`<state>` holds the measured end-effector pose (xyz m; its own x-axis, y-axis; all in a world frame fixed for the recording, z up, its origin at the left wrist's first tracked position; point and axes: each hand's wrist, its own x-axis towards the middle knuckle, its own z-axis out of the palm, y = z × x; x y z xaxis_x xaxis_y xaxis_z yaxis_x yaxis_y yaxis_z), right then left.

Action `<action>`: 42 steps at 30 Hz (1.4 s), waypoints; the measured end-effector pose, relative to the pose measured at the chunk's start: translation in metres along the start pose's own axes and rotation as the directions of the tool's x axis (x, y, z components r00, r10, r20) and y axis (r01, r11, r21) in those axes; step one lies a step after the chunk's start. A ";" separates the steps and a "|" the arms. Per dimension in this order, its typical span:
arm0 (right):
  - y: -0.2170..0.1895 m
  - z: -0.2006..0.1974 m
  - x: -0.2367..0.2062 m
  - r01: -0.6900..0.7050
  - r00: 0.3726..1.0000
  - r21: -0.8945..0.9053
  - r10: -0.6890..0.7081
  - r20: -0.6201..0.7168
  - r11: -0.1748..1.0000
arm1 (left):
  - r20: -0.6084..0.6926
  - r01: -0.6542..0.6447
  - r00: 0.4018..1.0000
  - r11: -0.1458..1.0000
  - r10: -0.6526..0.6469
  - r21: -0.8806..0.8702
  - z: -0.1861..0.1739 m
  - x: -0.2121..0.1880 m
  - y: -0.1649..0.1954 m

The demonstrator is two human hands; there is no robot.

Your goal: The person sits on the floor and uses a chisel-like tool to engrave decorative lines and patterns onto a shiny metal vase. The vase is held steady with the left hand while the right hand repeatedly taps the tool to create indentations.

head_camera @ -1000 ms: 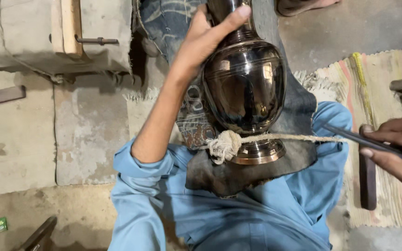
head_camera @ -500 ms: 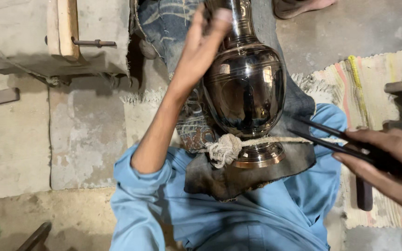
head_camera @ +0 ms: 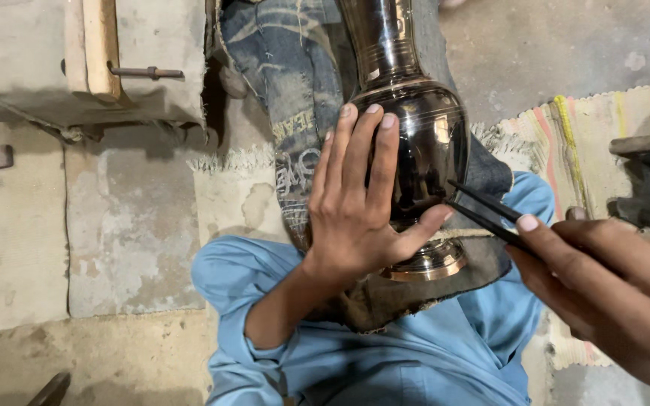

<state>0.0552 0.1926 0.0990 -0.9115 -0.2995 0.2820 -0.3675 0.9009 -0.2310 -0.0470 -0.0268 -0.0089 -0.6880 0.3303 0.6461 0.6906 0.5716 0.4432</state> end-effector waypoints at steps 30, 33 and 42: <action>0.002 0.006 -0.006 -0.109 0.988 -0.033 0.112 0.104 0.994 | -0.034 0.079 0.996 0.996 -0.078 0.044 0.002 -0.001 0.015; 0.005 0.010 -0.009 -0.088 0.995 -0.098 0.091 0.035 0.991 | -0.028 0.079 0.997 0.996 -0.077 0.046 0.001 -0.001 0.015; 0.010 0.014 -0.012 -0.266 0.952 -0.048 0.270 0.142 0.963 | -0.019 0.081 0.997 0.996 -0.080 0.043 -0.002 -0.002 0.017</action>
<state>0.0599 0.2009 0.0807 -0.9935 -0.0864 0.0735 -0.1024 0.9622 -0.2526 -0.0335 -0.0196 -0.0011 -0.7371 0.2693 0.6198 0.6222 0.6285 0.4668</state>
